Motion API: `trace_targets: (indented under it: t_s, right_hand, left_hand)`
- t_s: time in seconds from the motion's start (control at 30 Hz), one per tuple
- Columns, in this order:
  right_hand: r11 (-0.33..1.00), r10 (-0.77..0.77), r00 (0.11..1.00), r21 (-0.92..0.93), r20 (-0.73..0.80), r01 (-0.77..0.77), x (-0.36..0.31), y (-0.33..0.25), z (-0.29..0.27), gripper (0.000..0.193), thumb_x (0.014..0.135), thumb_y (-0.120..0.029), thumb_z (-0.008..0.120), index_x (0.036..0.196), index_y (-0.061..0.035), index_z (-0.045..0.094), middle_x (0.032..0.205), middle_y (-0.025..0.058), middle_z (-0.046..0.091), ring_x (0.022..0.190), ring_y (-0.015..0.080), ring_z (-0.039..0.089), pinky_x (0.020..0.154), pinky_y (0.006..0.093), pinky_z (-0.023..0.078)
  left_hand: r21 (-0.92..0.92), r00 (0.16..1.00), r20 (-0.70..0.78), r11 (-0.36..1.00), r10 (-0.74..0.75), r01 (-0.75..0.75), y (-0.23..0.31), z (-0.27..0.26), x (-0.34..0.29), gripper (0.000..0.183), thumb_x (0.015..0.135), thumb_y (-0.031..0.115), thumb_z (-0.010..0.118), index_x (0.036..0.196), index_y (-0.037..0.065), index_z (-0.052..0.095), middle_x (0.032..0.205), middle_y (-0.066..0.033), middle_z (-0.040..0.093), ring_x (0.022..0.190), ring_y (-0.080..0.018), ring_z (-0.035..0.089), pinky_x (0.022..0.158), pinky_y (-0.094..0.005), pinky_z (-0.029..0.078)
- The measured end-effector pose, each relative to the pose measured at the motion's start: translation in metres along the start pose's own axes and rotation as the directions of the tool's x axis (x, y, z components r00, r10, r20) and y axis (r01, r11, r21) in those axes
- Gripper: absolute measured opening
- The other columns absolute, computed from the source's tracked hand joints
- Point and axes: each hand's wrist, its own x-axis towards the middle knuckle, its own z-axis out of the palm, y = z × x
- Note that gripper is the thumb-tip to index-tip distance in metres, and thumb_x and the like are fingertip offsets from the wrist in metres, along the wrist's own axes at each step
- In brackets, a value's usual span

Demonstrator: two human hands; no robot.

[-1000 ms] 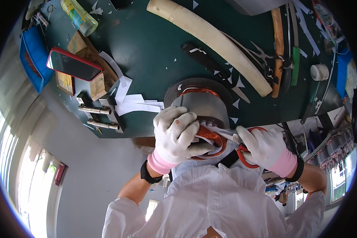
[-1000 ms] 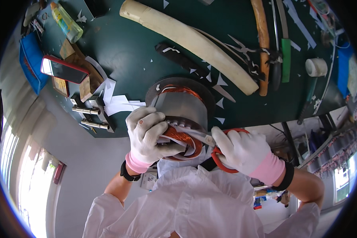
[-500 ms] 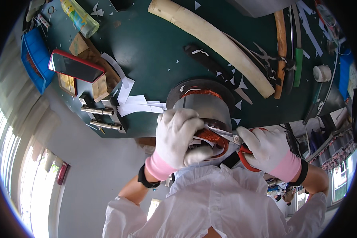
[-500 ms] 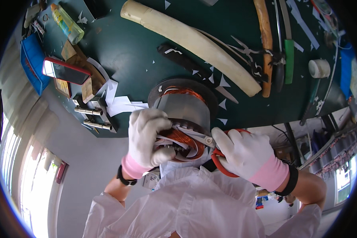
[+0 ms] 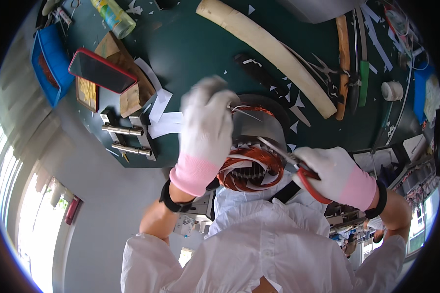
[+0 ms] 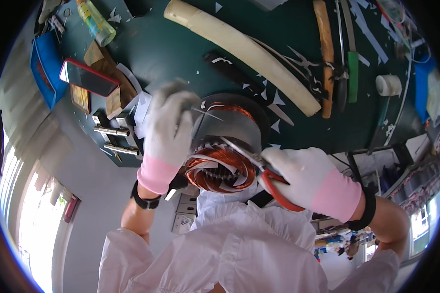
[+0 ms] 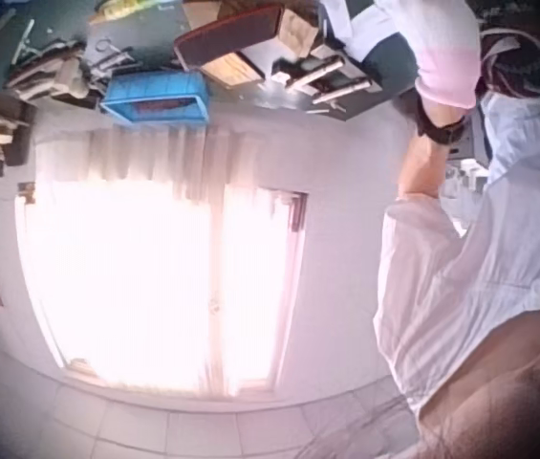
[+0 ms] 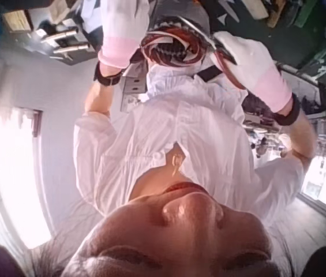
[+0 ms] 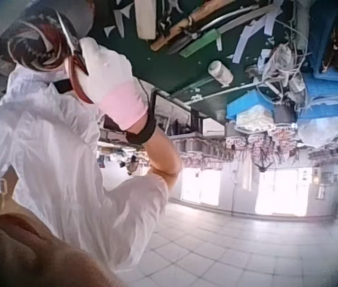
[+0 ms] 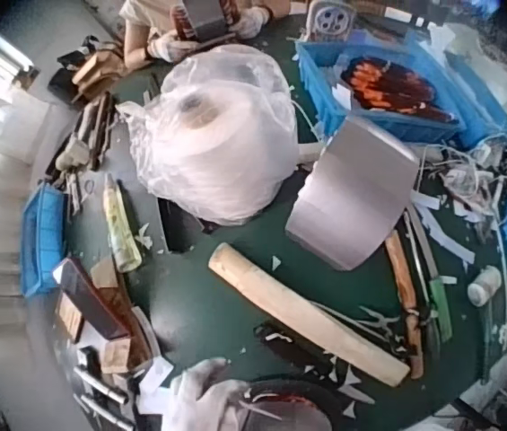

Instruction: Winding and securing copper wire in a motor stator using thread and scissors.

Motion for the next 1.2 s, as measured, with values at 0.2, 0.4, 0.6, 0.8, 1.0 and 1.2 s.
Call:
trace_targets:
  t_s: [0.2,0.4,0.6,0.8,1.0,1.2]
  right_hand:
    - [0.997,-0.023,1.000,-0.067,0.016,0.024,-0.002,-0.015,0.002,0.024,0.083,-0.024,0.065,0.093,-0.0040,0.054,0.071,0.0145,0.062,0.063,0.0344,0.063,0.055,0.0414,0.051]
    - [0.965,-0.018,1.000,-0.262,0.025,0.024,0.004,-0.025,-0.003,0.023,0.086,-0.026,0.062,0.089,-0.0045,0.053,0.065,0.0159,0.061,0.060,0.0365,0.061,0.055,0.0434,0.050]
    - [0.977,-0.022,0.996,-0.207,0.085,0.039,0.011,-0.017,-0.013,0.021,0.086,-0.023,0.063,0.088,-0.0036,0.054,0.063,0.0171,0.058,0.061,0.0362,0.061,0.055,0.0429,0.047]
    - [0.994,0.044,0.997,-0.100,-0.059,-0.050,-0.025,-0.011,0.010,0.026,0.082,-0.026,0.068,0.088,-0.0044,0.055,0.062,0.0125,0.057,0.060,0.0341,0.061,0.054,0.0404,0.046]
    - [0.996,0.040,0.997,-0.076,-0.058,-0.044,-0.021,-0.006,0.021,0.027,0.084,-0.028,0.066,0.088,-0.0040,0.054,0.062,0.0116,0.059,0.059,0.0334,0.061,0.053,0.0402,0.048]
    - [0.993,-0.017,0.994,-0.122,-0.108,0.004,-0.021,0.006,0.028,0.024,0.084,-0.025,0.066,0.089,-0.0046,0.054,0.063,0.0130,0.060,0.059,0.0335,0.062,0.052,0.0408,0.049]
  left_hand:
    - [0.083,0.960,-0.133,0.968,0.245,-0.235,0.036,0.012,-0.101,0.036,0.067,0.010,0.068,0.102,0.007,0.062,0.108,-0.0100,0.056,0.095,-0.0251,0.055,0.081,-0.0396,0.043]
    - [0.193,0.947,-0.108,0.941,0.303,-0.279,0.039,0.069,-0.111,0.024,0.068,0.017,0.066,0.089,0.007,0.061,0.081,-0.0051,0.060,0.069,-0.0184,0.057,0.056,-0.0315,0.045]
    - [0.247,0.905,-0.166,0.905,0.392,-0.347,0.032,0.076,-0.112,0.015,0.070,0.016,0.064,0.080,0.008,0.058,0.067,0.0000,0.052,0.055,-0.0135,0.051,0.047,-0.0289,0.038]
    - [0.278,0.898,-0.172,0.895,0.404,-0.349,0.031,0.077,-0.113,0.015,0.066,0.014,0.064,0.079,0.008,0.057,0.062,0.0010,0.047,0.053,-0.0132,0.049,0.048,-0.0284,0.036]
    - [0.271,0.894,-0.159,0.889,0.419,-0.368,0.029,0.078,-0.113,0.020,0.063,0.016,0.065,0.082,0.009,0.059,0.063,0.0014,0.048,0.050,-0.0133,0.048,0.046,-0.0289,0.036]
    - [0.288,0.897,-0.090,0.874,0.432,-0.392,0.031,0.075,-0.111,0.022,0.063,0.015,0.066,0.084,0.010,0.059,0.066,0.0006,0.051,0.051,-0.0135,0.050,0.045,-0.0291,0.037]
